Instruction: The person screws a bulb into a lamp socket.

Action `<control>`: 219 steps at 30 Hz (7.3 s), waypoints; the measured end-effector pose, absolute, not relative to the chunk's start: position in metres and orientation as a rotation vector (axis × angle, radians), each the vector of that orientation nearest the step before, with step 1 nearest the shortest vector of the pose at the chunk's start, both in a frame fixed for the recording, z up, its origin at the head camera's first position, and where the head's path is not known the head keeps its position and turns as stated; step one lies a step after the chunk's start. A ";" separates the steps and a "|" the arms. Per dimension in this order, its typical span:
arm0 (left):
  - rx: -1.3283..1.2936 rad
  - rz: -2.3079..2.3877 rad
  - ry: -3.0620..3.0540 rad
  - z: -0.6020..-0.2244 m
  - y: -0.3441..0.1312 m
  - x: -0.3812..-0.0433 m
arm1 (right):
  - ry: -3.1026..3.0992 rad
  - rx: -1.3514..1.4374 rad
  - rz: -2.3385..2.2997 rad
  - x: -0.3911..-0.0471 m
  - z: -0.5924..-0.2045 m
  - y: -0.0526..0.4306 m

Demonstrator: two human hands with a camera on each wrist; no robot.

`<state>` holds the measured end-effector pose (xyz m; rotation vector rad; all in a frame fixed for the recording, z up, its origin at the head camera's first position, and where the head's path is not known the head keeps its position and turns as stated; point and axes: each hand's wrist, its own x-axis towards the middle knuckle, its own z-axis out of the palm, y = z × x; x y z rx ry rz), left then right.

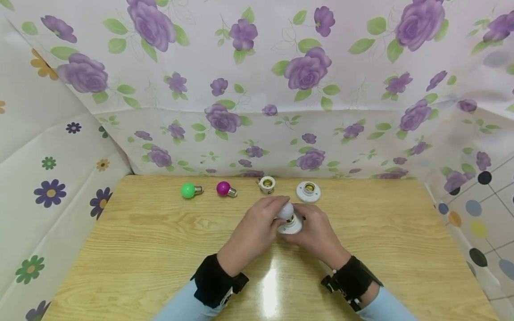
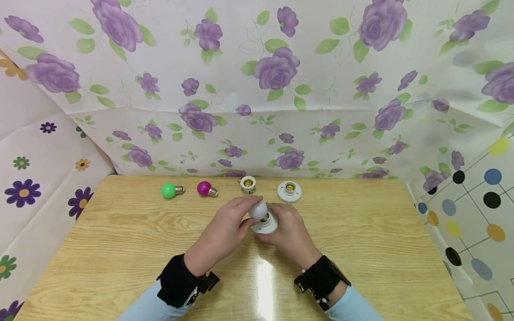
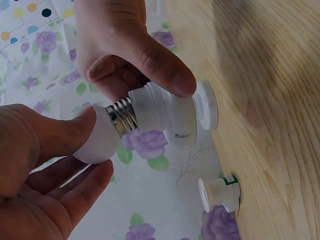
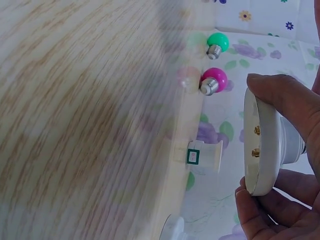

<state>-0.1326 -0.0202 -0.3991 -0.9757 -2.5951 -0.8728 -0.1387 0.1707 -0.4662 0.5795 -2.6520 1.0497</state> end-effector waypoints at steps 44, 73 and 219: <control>-0.792 -1.207 -2.649 -0.405 -0.016 -0.137 | -2.636 0.582 1.052 -0.141 -0.465 0.166; -0.633 -1.217 -2.635 -0.406 -0.008 -0.138 | -2.636 0.562 1.063 -0.139 -0.466 0.169; -0.692 -1.511 -2.611 -0.408 -0.016 -0.141 | -2.635 0.577 1.119 -0.143 -0.473 0.166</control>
